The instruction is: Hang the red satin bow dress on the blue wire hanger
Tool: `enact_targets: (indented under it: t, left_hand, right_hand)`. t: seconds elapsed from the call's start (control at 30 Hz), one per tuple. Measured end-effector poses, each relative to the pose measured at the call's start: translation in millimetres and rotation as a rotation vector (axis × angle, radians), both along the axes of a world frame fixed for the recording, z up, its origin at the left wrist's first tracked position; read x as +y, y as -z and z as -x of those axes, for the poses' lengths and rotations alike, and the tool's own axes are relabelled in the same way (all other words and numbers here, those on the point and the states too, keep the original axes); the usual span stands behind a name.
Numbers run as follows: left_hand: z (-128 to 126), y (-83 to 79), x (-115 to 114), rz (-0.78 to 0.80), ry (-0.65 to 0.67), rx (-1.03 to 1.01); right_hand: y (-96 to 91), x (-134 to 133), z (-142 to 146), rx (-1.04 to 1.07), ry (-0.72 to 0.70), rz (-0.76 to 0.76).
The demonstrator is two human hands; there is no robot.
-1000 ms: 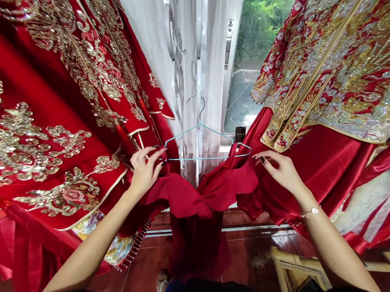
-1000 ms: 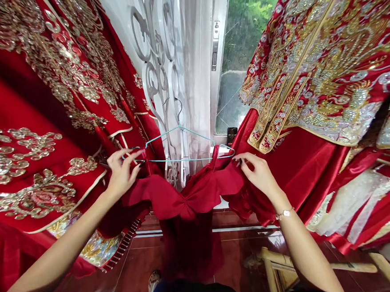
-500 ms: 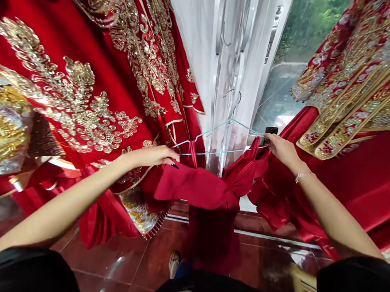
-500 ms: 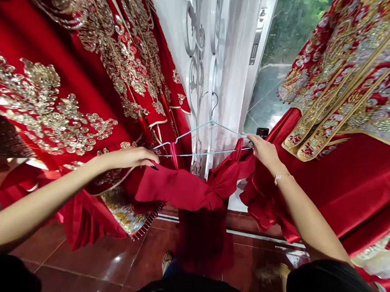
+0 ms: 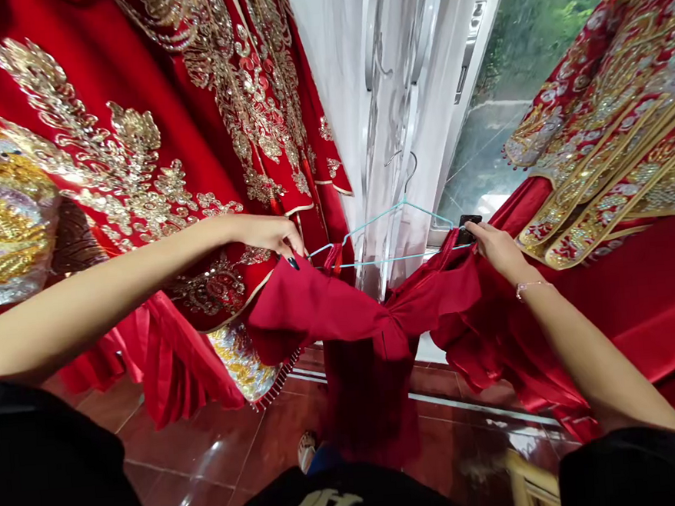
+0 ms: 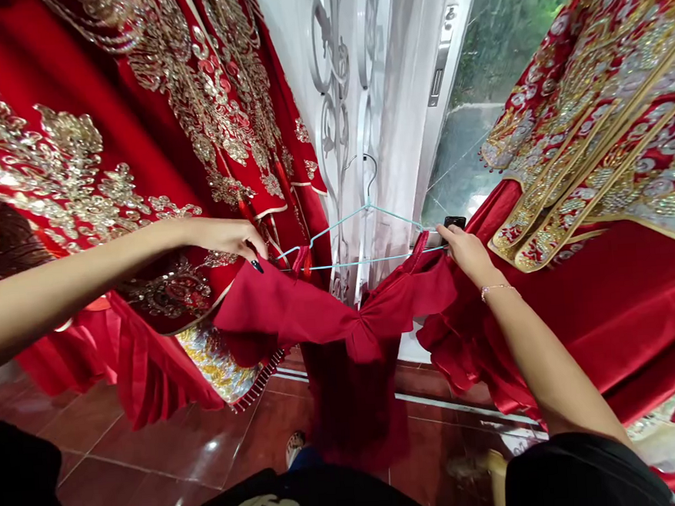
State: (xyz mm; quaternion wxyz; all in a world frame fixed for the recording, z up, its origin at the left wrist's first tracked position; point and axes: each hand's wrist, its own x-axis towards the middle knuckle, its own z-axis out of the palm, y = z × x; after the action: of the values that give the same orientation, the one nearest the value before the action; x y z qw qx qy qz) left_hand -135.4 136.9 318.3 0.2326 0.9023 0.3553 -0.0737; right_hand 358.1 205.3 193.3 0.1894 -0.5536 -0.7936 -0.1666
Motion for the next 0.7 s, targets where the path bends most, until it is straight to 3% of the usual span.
enact_targets:
  t: [0.2, 0.3, 0.4, 0.57, 0.7]
  left_hand:
    - [-54.5, -29.9, 34.6, -0.173, 0.022, 0.094]
    - [-87.5, -42.5, 50.6, -0.291, 0.084, 0.009]
    - [-107.2, -44.6, 55.3, -0.444, 0.182, -0.158]
    - [-99.1, -19.4, 29.6, -0.770, 0.196, -0.430]
    - [-79.5, 16.5, 10.5, -0.806, -0.012, -0.444]
  right_hand:
    - [0.4, 5.1, 0.3, -0.053, 0.010, 0.002]
    - [1.9, 1.2, 4.9, -0.034, -0.004, 0.008]
    - [4.9, -3.8, 10.0, 0.012, -0.054, 0.018]
    - [18.4, -17.4, 15.3, 0.142, -0.088, 0.015]
    - [27.7, -35.1, 15.5, 0.362, -0.185, 0.015]
